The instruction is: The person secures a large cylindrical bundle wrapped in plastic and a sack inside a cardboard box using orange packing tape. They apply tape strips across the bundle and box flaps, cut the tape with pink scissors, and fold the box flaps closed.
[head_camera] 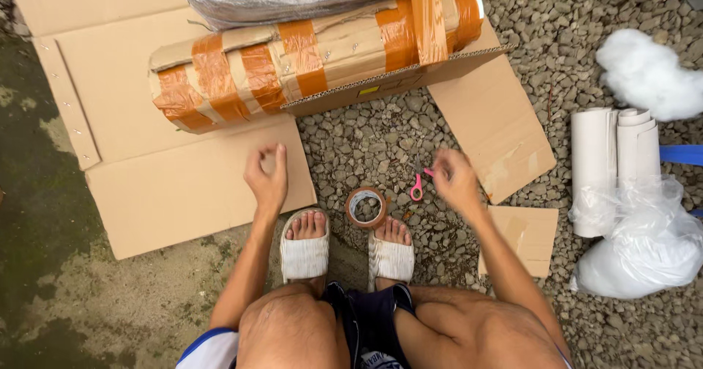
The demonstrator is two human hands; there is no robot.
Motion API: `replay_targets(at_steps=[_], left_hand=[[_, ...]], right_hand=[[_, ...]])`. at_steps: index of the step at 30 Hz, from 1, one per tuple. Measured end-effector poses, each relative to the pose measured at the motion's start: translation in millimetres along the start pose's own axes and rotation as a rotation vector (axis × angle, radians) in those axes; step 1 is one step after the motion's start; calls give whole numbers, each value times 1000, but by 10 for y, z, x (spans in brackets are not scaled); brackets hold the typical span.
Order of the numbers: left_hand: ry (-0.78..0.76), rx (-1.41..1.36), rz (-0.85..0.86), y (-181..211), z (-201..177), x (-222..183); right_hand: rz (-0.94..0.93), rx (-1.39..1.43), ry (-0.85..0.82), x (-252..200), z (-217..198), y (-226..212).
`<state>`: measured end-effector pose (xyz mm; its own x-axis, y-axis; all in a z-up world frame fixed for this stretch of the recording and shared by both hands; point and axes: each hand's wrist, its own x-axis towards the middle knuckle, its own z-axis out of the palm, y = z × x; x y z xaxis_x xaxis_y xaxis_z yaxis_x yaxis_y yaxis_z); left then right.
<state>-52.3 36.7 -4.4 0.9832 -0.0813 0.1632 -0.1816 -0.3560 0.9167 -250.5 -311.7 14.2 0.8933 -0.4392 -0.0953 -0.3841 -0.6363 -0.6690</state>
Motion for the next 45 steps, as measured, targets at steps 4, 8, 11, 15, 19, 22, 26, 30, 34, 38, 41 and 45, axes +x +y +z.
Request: replay_targets(at_steps=[4,8,11,15,19,22,26,30,34,38,41,45], left_hand=[[-480,109,205,-53,31,-614],[-583,-22,4,-199,223,-865],[-589,-73,-114,-209,287,-853],[-869,21,-68,53,416,-758],[-1214,323,128,309,612,-872],[-1314,479,144,315,854,-931],[-1421,695,96,218,1180,-924],[-1261,407,209,269,1268,-750],[-1151,-44,-229,658,1171,-652],[-1006,-389,-284,1150,959,-390],[-910,-497,-47,1372,747,-47],[-829,-561,14,1460,457,487]], right_hand=[[-481,-263,-238,-808,361,-281],[-612,-333,-460,-905,742,-409],[-598,-461,-564,-802,881,-396],[-768,-650,-443,-801,895,-374],[-556,-160,-205,-1099,816,-301],[-321,31,-54,-1358,713,-229],[-99,187,-4,-1548,640,-206],[-12,342,52,-1431,620,-349],[130,561,39,-1142,473,-629],[-141,431,292,-778,309,-975],[-388,301,318,-483,114,-1195],[-632,155,282,-106,-25,-1646]])
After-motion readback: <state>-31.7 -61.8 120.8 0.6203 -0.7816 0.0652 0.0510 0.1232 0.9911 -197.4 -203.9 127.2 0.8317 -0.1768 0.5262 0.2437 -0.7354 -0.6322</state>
